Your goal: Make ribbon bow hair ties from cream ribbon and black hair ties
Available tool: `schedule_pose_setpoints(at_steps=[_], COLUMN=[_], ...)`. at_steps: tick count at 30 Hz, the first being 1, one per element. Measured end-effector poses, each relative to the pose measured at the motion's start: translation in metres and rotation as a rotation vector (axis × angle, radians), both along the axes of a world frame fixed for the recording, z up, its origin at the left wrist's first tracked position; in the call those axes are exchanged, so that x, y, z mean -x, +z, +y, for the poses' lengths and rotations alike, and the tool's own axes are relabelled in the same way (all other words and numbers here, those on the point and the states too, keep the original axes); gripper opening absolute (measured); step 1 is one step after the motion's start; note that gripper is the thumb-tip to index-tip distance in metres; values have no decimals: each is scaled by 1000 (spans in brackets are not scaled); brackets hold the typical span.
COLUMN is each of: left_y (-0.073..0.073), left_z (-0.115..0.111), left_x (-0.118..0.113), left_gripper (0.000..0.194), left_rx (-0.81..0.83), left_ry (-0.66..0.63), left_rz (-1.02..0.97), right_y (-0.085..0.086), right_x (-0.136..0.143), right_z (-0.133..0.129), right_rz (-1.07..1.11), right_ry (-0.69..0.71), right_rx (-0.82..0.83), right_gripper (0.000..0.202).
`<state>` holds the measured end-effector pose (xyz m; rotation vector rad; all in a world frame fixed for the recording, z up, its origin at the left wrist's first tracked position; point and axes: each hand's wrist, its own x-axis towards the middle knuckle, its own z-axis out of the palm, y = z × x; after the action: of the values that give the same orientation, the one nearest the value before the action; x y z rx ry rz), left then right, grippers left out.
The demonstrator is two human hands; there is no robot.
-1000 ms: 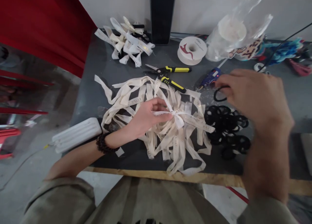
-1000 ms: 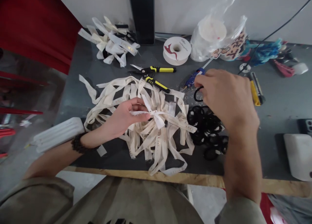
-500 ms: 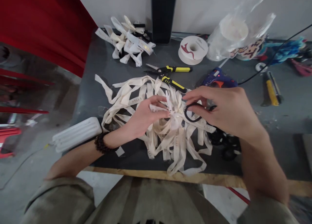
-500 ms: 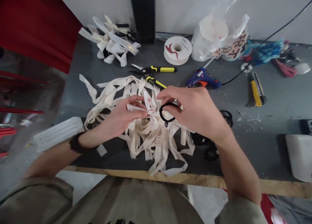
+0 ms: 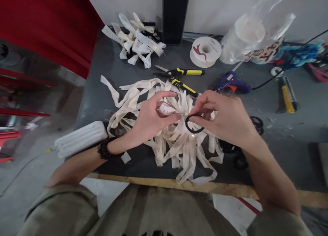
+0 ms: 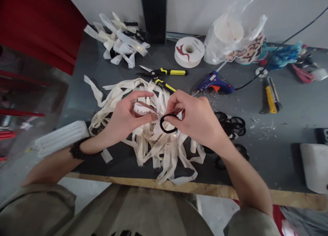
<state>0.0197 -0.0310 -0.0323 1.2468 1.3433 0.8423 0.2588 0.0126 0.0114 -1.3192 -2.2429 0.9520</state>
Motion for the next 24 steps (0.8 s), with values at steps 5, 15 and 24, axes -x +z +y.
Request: schedule_pose_setpoints(at_steps=[5,15,24], left_y=[9,-2,-2], left_z=[-4,-17,-20], left_x=[-3,-9,-9], left_gripper=[51,44,46], left_rx=[-240,-600,-553], left_ry=[34,27,16], left_rz=[141,342,419], right_y=[7,8,7], right_x=[3,7,9], right_z=[-6,-12,-17], right_rz=[-70,-162,-169], right_ry=[-32,-49,-36], right_rx=[-60,-129,-176], right_gripper=[22,20,24])
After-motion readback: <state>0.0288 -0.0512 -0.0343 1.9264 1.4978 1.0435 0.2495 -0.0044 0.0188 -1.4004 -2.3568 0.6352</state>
